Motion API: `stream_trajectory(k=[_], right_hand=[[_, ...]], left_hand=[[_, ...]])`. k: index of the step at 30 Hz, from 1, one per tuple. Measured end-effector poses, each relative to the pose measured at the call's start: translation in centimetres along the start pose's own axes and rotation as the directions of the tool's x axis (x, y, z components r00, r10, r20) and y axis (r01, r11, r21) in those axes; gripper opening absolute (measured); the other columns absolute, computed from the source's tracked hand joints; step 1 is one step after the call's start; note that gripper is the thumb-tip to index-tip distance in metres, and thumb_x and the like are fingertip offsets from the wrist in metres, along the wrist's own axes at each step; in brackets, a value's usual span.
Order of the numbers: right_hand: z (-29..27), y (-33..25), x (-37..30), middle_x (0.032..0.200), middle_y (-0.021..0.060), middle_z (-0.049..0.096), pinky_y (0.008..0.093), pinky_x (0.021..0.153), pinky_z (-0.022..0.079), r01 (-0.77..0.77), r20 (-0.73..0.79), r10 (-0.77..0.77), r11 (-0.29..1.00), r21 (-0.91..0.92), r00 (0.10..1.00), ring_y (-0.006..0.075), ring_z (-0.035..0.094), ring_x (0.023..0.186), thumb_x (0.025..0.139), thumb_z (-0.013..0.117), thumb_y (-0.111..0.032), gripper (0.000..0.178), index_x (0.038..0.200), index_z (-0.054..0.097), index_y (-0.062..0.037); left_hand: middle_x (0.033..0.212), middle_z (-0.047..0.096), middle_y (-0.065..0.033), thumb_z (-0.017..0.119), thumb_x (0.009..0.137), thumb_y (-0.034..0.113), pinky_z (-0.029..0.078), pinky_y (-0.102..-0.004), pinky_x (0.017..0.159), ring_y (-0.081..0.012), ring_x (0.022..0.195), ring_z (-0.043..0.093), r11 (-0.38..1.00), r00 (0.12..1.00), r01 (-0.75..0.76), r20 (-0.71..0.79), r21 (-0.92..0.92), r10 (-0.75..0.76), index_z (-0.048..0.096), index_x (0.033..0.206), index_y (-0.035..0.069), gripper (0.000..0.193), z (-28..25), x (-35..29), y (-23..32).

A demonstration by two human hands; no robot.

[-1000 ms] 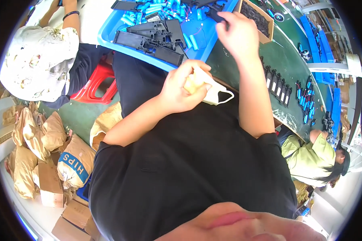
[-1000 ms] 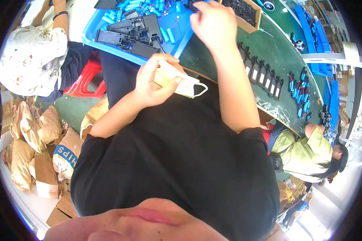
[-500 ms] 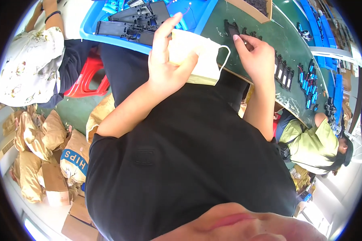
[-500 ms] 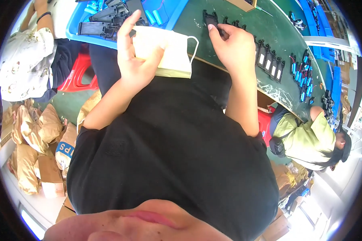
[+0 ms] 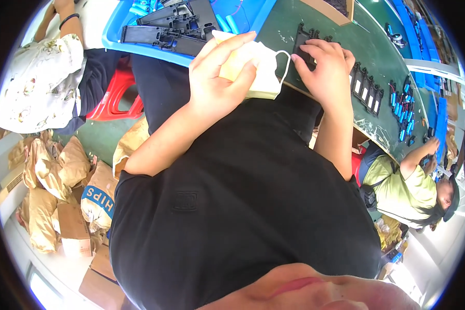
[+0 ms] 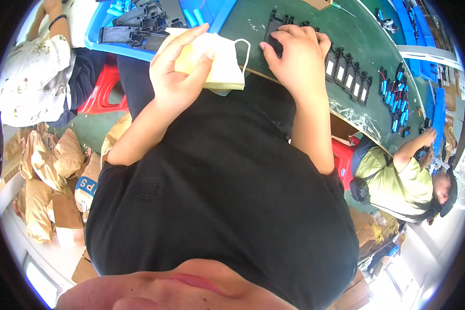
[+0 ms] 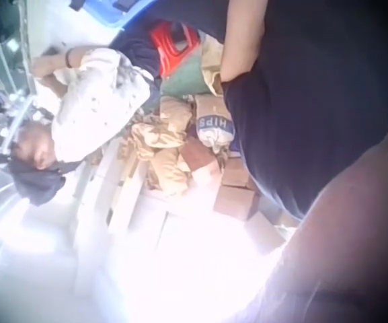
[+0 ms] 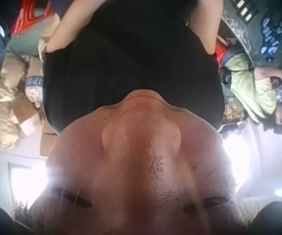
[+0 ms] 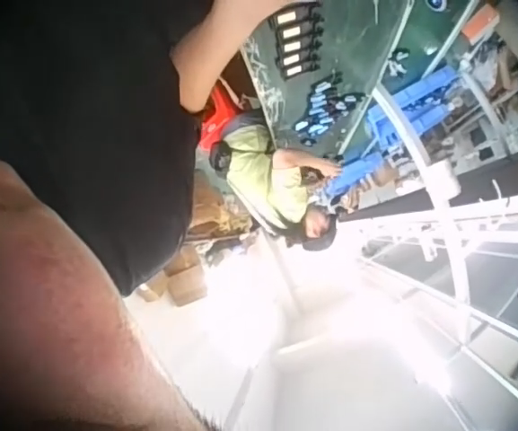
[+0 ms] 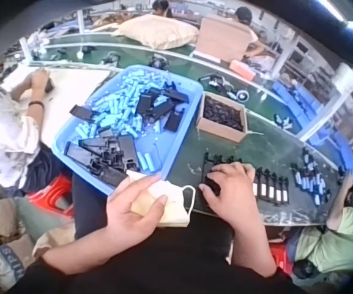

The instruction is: The person assembles small plastic housings and small black parts with electrical wires by hand at an industrial workbench.

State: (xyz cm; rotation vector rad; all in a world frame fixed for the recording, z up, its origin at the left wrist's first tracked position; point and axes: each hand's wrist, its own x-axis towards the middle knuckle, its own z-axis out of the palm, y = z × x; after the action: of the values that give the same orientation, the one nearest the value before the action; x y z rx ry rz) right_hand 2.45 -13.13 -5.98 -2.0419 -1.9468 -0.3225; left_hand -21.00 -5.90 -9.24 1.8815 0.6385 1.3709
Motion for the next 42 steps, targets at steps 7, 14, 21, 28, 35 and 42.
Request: stream_trajectory(k=[7,14,21,28,35,42], right_hand=[[-1.7,-1.1,1.0,0.105,0.0072,0.076,0.0374,0.09,0.049,0.027,-0.148,0.065,0.835,0.549,0.987,0.0268,0.069,0.096,0.087,0.074,-0.008,0.013,0.099,0.078,-0.0062],[-0.4,-4.7,1.3,0.106,0.0093,0.075,0.0397,0.089,0.053,0.127,-0.135,-0.045,0.707,0.696,0.99,0.0297,0.07,0.099,0.08,0.08,-0.014,0.021,0.099,0.077,-0.0044],[-0.5,-6.3,1.6,0.098,0.008,0.072,0.0405,0.08,0.05,0.17,-0.245,0.008,0.699,0.695,0.97,0.0291,0.068,0.091,0.076,0.081,-0.004,0.019,0.083,0.064,-0.0087],[-2.3,-8.7,0.1,0.105,0.0013,0.063,0.0456,0.088,0.04,0.319,-0.345,-0.088,0.634,0.704,0.935,0.0267,0.059,0.096,0.079,0.078,-0.002,0.026,0.085,0.055,-0.0143],[-5.2,-4.6,1.9,0.111,0.008,0.068,0.0419,0.089,0.047,0.343,-0.37,-0.107,0.667,0.662,0.923,0.0305,0.064,0.101,0.085,0.075,-0.007,0.014,0.09,0.063,-0.0123],[-3.9,2.2,2.7,0.124,0.0118,0.067,0.0364,0.1,0.046,0.027,-0.166,0.056,0.889,0.457,0.985,0.0259,0.06,0.11,0.098,0.065,-0.006,0.004,0.096,0.063,-0.0024]], left_hand=[[0.107,0.071,-0.0136,0.089,0.075,0.01,0.058,-0.0344,0.081,-0.027,0.091,0.071,0.994,0.999,-0.035,0.011,0.099,0.035,0.068,0.117,0.002,0.048,0.2,0.4,0.8],[0.109,0.07,-0.0154,0.086,0.074,0.008,0.058,-0.0394,0.082,-0.0335,0.095,0.07,0.985,0.996,-0.082,0.058,0.151,0.074,0.064,0.12,0.003,0.052,0.8,0.3,0.8],[0.11,0.07,-0.0184,0.081,0.075,0.005,0.057,-0.0458,0.087,-0.0403,0.099,0.069,0.973,0.993,-0.053,0.113,0.226,0.028,0.065,0.12,0.002,0.048,0.7,0.2,0.7],[0.103,0.07,-0.017,0.081,0.076,0.01,0.056,-0.0409,0.082,-0.035,0.092,0.07,0.974,0.99,0.073,0.103,0.215,-0.097,0.068,0.114,-0.002,0.042,0.5,-0.2,0.6],[0.105,0.072,-0.0187,0.082,0.079,0.006,0.057,-0.0431,0.084,-0.0385,0.094,0.071,0.966,0.991,0.031,0.121,0.256,-0.064,0.07,0.113,0.0,0.037,0.5,0.4,1.3],[0.104,0.072,-0.0177,0.083,0.08,0.009,0.057,-0.0398,0.08,-0.036,0.09,0.069,0.994,0.997,-0.006,0.074,0.109,-0.002,0.068,0.121,0.001,0.045,1.0,0.6,0.7]])
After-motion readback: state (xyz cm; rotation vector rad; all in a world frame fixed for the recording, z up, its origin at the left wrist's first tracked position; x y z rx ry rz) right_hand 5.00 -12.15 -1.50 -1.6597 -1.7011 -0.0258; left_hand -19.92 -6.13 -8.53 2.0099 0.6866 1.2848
